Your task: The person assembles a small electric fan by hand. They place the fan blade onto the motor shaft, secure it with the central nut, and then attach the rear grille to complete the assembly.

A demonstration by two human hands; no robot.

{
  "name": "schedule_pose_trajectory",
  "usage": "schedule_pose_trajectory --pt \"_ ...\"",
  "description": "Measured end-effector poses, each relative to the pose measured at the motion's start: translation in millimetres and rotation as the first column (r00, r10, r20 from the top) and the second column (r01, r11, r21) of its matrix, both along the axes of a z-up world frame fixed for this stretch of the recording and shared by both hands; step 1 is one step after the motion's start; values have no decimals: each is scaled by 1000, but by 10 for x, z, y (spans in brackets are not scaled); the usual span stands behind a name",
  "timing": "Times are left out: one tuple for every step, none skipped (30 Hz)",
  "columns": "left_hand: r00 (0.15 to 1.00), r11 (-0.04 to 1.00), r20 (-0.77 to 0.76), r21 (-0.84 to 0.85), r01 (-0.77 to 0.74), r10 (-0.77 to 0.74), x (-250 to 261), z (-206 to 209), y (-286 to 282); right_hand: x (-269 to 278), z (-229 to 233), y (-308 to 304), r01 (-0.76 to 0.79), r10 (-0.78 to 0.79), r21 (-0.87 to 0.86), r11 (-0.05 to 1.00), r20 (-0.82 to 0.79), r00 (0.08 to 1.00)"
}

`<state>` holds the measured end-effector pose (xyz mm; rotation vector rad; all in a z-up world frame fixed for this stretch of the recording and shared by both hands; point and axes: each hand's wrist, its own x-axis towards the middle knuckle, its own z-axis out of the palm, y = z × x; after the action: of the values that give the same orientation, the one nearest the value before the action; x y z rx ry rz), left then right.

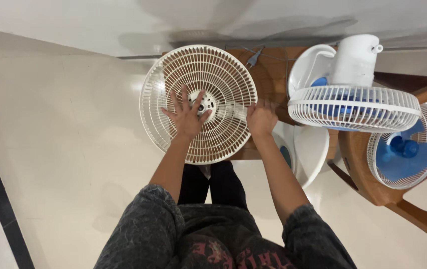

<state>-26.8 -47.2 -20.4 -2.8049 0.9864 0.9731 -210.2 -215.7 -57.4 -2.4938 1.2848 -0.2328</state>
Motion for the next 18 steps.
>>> schedule_pose_trajectory --pt "1000 1000 0 14 5 -5 -17 15 14 -1 12 13 5 -5 14 1000 -5 1000" --pt "1000 1000 8 22 9 -9 13 10 -8 32 0 -1 -5 5 -8 1000 20 1000" --pt "1000 1000 2 16 -15 15 44 5 -23 62 -19 -12 -15 16 -30 999 45 999" --pt "999 999 -12 16 -39 39 26 12 -2 34 -22 2 -24 27 -47 999 61 998" --pt "998 998 -25 16 -63 64 7 14 20 10 -31 15 -35 37 -36 999 62 997" --pt "998 998 -20 17 -61 61 -1 2 21 -7 -44 13 -44 45 -29 999 64 997" --pt "998 998 -16 19 -58 58 -8 -16 22 -41 -51 6 -53 54 -21 998 67 996" --pt "998 998 -5 18 -57 57 13 -44 11 -37 -69 -23 -60 61 -29 998 70 996" --pt "998 998 -4 20 -67 67 20 -79 -7 -28 -86 -51 -66 69 -36 997 72 995" --pt "997 996 -3 28 -79 79 9 -107 -2 -25 -96 -53 -75 78 -38 996 74 994" --pt "996 995 -3 35 -91 91 -1 -133 11 -16 -104 -48 -60 62 -25 998 62 996" --pt "994 994 7 14 -109 109 -7 -161 11 -1 -109 -62 -48 49 -16 999 52 997" --pt "992 992 16 -7 -127 127 -11 -183 12 15 -108 -72 -35 36 -7 999 42 998" --pt "989 989 19 -24 -144 144 -41 -190 33 6 -89 -67 -39 40 -28 999 36 999" --pt "989 988 33 -53 -145 146 -72 -185 45 0 -60 -68 -43 45 -50 998 29 999" --pt "988 986 54 -87 -143 148 -62 -172 34 35 -31 -82 -46 48 -75 996 30 998" --pt "986 983 75 -120 -140 150 -56 -136 27 47 22 -100 -59 59 -70 996 -1 998" --pt "982 980 60 -94 -174 180 -54 -73 36 50 99 -115 -74 72 -64 995 -31 997"
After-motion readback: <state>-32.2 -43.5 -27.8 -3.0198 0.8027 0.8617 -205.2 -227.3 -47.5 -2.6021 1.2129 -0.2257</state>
